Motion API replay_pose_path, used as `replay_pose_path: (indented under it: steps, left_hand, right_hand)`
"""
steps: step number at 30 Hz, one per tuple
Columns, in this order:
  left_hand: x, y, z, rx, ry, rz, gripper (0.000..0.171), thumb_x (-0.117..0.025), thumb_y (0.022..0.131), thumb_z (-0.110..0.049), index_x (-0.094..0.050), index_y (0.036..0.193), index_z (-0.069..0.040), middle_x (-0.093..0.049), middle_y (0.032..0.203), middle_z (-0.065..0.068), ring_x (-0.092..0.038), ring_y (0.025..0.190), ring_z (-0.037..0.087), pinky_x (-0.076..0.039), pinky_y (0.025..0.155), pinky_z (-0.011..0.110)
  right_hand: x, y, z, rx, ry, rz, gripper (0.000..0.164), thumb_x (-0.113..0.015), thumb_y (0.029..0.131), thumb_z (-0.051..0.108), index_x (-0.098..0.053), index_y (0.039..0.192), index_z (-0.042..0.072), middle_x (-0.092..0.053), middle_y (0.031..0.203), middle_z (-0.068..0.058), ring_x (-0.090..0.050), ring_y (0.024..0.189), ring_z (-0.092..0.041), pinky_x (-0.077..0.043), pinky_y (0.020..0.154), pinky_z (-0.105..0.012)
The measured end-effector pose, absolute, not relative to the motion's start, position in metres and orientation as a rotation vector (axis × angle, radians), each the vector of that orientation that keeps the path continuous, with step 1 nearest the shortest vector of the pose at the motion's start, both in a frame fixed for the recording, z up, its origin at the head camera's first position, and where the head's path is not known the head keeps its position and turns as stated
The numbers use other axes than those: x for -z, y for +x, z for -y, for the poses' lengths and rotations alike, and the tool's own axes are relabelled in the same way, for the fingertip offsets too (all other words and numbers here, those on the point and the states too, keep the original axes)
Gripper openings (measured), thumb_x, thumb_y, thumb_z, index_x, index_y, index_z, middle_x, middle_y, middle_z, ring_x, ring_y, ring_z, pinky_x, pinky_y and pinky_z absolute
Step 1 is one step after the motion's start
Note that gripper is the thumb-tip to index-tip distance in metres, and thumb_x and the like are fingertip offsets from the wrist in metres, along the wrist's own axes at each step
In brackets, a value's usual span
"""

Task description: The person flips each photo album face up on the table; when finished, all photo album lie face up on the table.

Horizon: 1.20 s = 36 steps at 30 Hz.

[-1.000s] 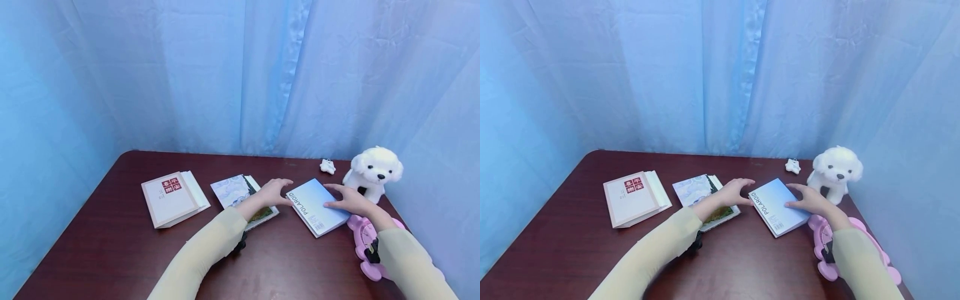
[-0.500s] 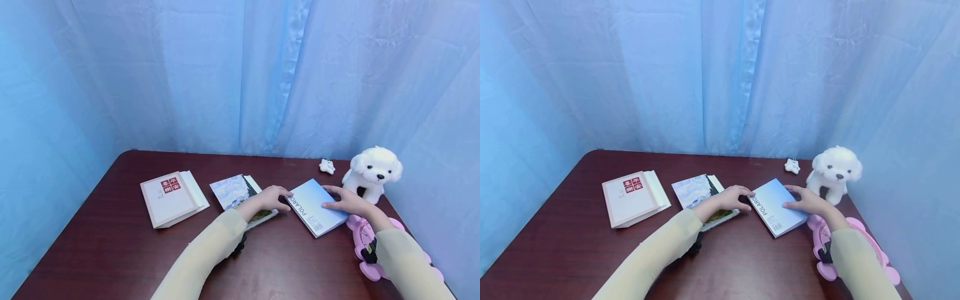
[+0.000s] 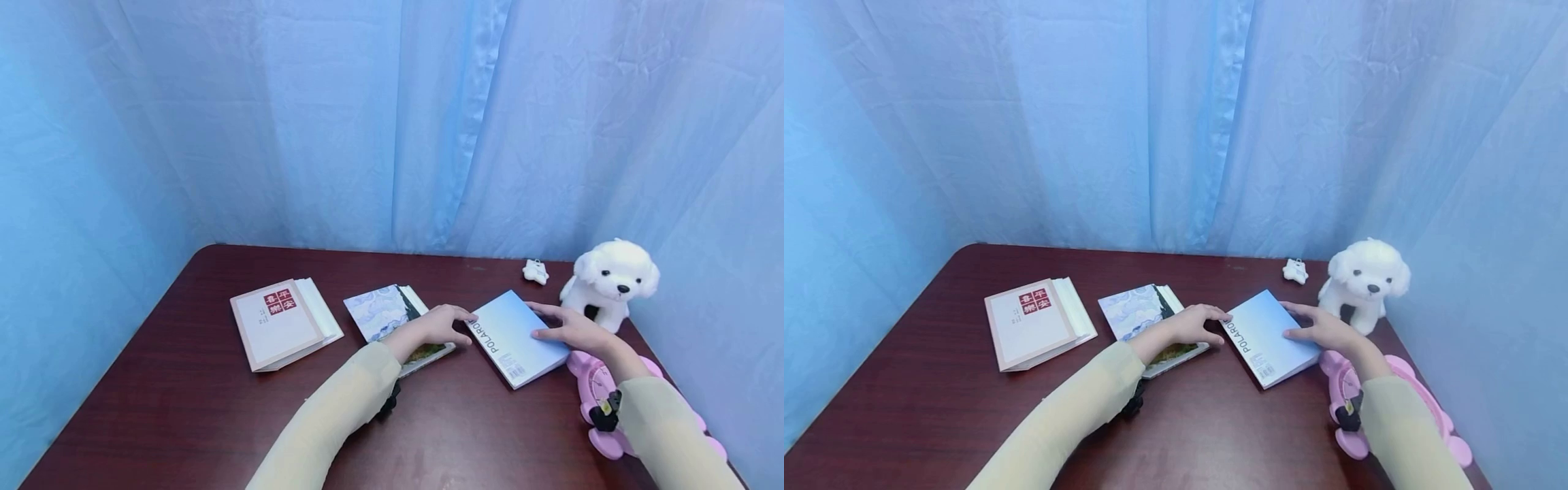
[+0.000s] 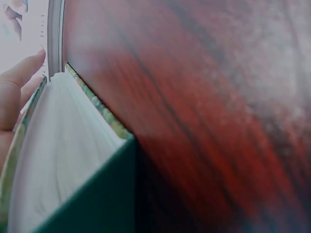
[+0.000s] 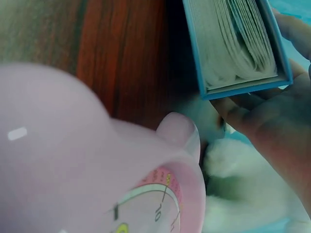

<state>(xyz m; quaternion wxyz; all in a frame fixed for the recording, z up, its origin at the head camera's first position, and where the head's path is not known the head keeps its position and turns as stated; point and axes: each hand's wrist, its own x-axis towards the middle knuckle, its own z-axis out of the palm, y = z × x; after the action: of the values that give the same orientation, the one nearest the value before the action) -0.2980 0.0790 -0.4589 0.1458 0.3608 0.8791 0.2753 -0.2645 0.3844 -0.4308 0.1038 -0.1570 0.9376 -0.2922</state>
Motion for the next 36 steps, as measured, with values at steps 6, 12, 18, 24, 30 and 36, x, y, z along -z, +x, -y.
replay_pose_path:
  steps: [6, 12, 18, 24, 30, 36]
  left_hand:
    - [0.460, -0.297, -0.077, -0.824, 1.076, -2.520, 0.056, -0.067, 0.089, -0.028, -0.046, 0.141, -0.022, -0.046, 0.143, -0.002, -0.038, 0.135, 0.014, -0.036, 0.106, 0.028]
    - [0.464, -0.294, -0.075, -0.947, 1.060, -2.521, 0.062, -0.068, 0.088, -0.026, -0.042, 0.143, -0.021, -0.048, 0.140, -0.001, -0.043, 0.130, 0.012, -0.040, 0.101, 0.025]
    - [0.465, -0.296, -0.073, -1.119, 0.990, -2.508, 0.062, -0.069, 0.087, -0.023, -0.042, 0.143, -0.016, -0.058, 0.127, 0.001, -0.055, 0.115, 0.011, -0.047, 0.088, 0.021]
    - [0.458, -0.297, -0.070, -1.186, 0.968, -2.539, 0.056, -0.071, 0.086, -0.025, -0.050, 0.137, -0.016, -0.062, 0.120, 0.000, -0.058, 0.106, 0.009, -0.048, 0.083, 0.019]
    - [0.450, -0.295, -0.066, -1.288, 0.929, -2.508, 0.053, -0.070, 0.086, -0.023, -0.051, 0.135, -0.016, -0.061, 0.119, 0.001, -0.059, 0.090, 0.007, -0.048, 0.073, 0.017]
    - [0.440, -0.292, -0.068, -1.497, 0.869, -2.410, 0.056, -0.072, 0.085, -0.020, -0.049, 0.136, -0.015, -0.058, 0.123, 0.005, -0.064, 0.099, 0.016, -0.050, 0.075, 0.017]
  right_hand:
    - [0.425, -0.260, -0.385, 0.866, -0.444, -2.752, 0.073, -0.067, 0.086, 0.042, -0.035, 0.147, 0.018, -0.041, 0.145, -0.017, -0.040, 0.125, -0.033, -0.035, 0.094, -0.044]
    - [0.422, -0.259, -0.383, 0.960, -0.496, -2.719, 0.071, -0.069, 0.086, 0.036, -0.036, 0.147, 0.021, -0.049, 0.139, -0.012, -0.050, 0.118, -0.012, -0.043, 0.088, -0.024]
    - [0.417, -0.260, -0.369, 1.087, -0.585, -2.685, 0.068, -0.072, 0.084, 0.028, -0.040, 0.143, 0.016, -0.053, 0.132, -0.016, -0.055, 0.109, -0.008, -0.049, 0.080, -0.021]
    - [0.407, -0.258, -0.353, 1.170, -0.607, -2.677, 0.062, -0.073, 0.083, 0.024, -0.046, 0.138, 0.014, -0.055, 0.129, -0.016, -0.057, 0.106, -0.010, -0.053, 0.075, -0.026]
    - [0.395, -0.252, -0.338, 1.069, -0.565, -2.798, 0.060, -0.073, 0.083, 0.029, -0.047, 0.134, 0.013, -0.056, 0.125, -0.019, -0.056, 0.109, -0.030, -0.052, 0.075, -0.027]
    - [0.385, -0.246, -0.330, 1.029, -0.568, -2.887, 0.062, -0.074, 0.082, 0.031, -0.046, 0.135, 0.016, -0.055, 0.126, -0.020, -0.056, 0.108, -0.038, -0.053, 0.077, -0.045]
